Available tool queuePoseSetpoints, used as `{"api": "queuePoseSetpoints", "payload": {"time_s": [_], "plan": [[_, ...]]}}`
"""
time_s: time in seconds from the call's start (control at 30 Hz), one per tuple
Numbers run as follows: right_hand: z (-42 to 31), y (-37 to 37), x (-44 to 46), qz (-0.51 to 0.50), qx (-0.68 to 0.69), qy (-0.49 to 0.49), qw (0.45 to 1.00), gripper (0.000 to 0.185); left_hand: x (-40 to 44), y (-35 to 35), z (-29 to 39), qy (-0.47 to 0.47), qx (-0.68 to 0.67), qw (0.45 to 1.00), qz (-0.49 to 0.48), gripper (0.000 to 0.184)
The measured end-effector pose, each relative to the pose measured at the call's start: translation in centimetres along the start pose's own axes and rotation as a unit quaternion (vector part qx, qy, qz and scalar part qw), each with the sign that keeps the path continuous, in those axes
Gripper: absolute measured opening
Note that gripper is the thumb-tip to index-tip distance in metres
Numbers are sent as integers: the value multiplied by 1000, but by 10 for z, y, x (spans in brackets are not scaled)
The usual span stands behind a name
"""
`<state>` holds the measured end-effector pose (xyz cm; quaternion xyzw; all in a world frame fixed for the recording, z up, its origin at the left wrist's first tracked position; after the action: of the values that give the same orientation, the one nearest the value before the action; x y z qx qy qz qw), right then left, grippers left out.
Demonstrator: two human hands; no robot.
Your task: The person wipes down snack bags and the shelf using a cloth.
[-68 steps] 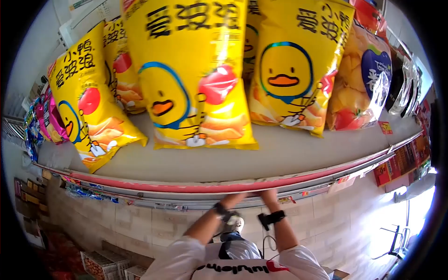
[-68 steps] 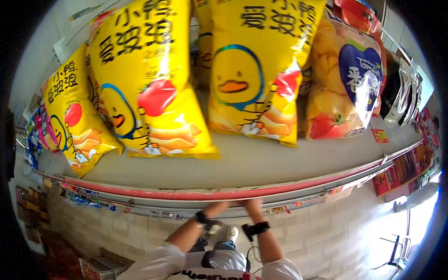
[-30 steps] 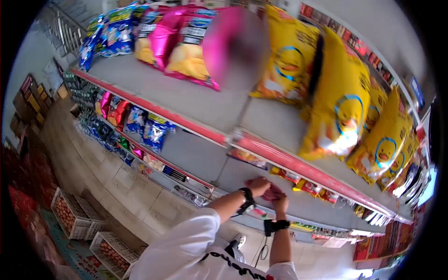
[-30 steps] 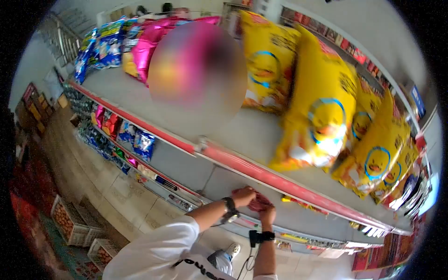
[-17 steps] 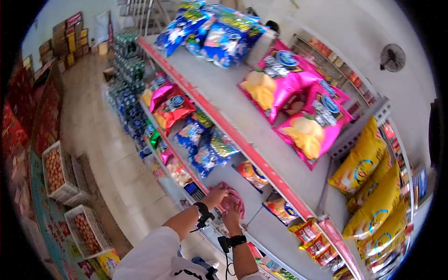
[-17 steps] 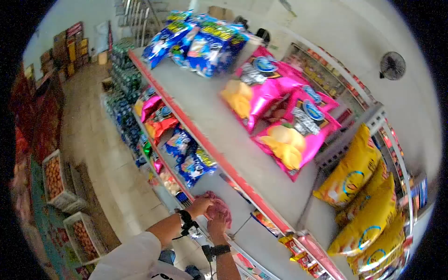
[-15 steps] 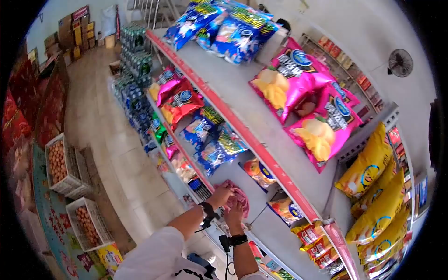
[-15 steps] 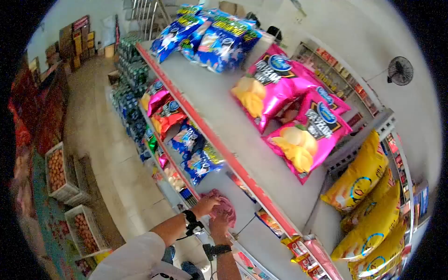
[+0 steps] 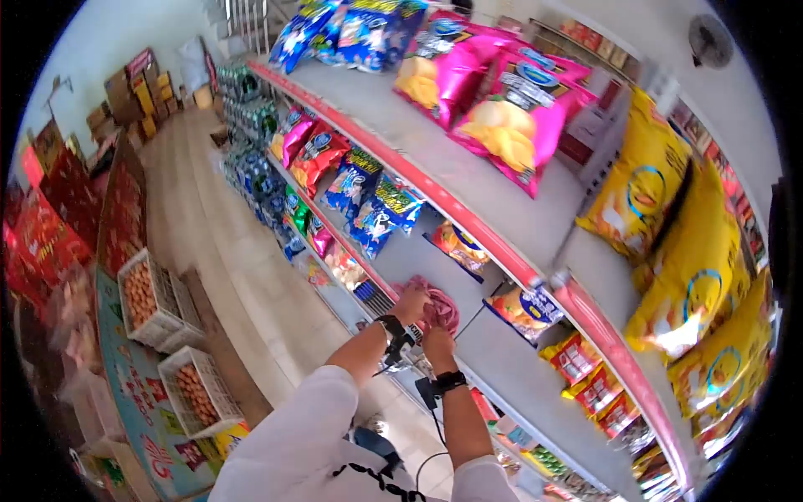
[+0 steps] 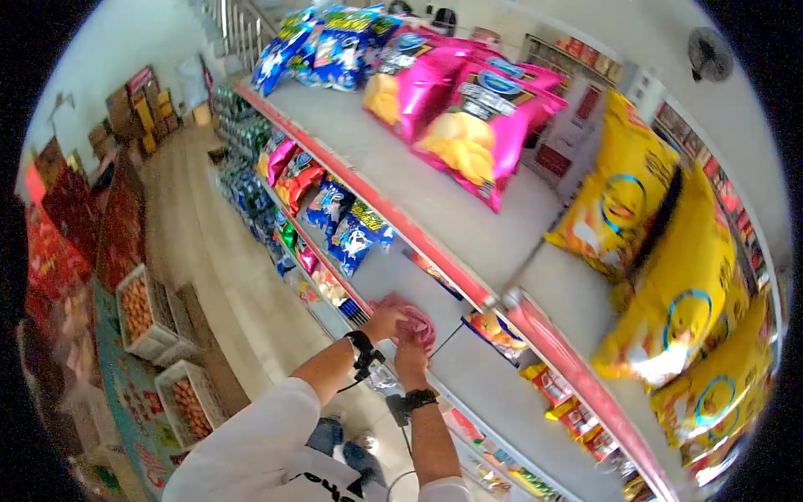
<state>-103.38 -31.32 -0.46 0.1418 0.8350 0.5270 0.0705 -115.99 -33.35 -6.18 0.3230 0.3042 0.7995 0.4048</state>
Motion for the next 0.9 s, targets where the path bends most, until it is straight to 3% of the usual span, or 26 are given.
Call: {"api": "queuePoseSetpoints", "payload": {"time_s": [0.07,0.13,0.2,0.23,0.27,0.33,0.4,0.43,0.47,0.5,0.53,0.57,0.6,0.63,0.67,0.7,0.73,0.83,0.9], "plan": [[13,-2,-19,191,-30,91,977,29,0,-13,15,27,46,999,11,19],[15,15,-33,205,26,89,974,36,-4,-5,49,7,76,997,19,19],[10,29,-39,32,42,9,999,55,0,-20,43,-20,88,995,33,18],[14,28,-38,19,70,4,997,52,-2,-17,41,-28,16,999,-9,17],[18,24,-37,24,64,12,998,52,-2,-22,33,-19,-22,999,-16,18],[21,19,-35,118,42,65,990,24,-6,-7,39,11,-159,987,-15,21],[19,18,-30,197,58,109,973,26,-8,-3,40,-37,-122,992,12,19],[18,17,-28,183,26,91,978,29,-4,-2,42,-67,-66,995,22,17],[35,0,-15,231,-49,121,964,31,-3,4,46,-95,-9,995,29,16],[36,3,-8,282,233,81,927,32,-5,14,50,-76,25,996,30,15],[27,-5,8,301,493,29,816,35,-3,13,38,-1,11,999,30,17],[52,-29,24,251,654,-59,711,37,-2,23,38,-6,34,998,46,19],[40,-24,21,251,648,-74,715,37,-3,30,32,-11,54,997,58,20],[24,-14,22,180,372,-61,909,41,-6,33,20,-10,41,998,50,20],[8,-6,29,82,50,-40,995,46,-3,33,7,-23,31,999,15,21],[12,-16,45,128,32,-57,990,53,12,36,-8,-39,23,999,-9,21],[15,-26,55,118,-8,-49,992,57,17,21,-28,-58,19,997,35,21],[8,-35,92,107,-20,-77,991,55,28,31,-51,-57,6,998,37,21],[9,-36,120,66,30,-113,991,55,41,34,-60,2,-5,996,-90,35]]}}
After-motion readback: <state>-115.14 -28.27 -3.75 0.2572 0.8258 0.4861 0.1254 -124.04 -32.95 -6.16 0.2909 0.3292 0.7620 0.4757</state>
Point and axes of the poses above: each hand's wrist, its own x-axis towards the middle knuckle, its own y-axis out of the back of the hand, z = x × y, the point moved 3 cm from there along x, towards the middle knuckle, and after that the axes turned 11 degrees about y, right-handed, at the moved point
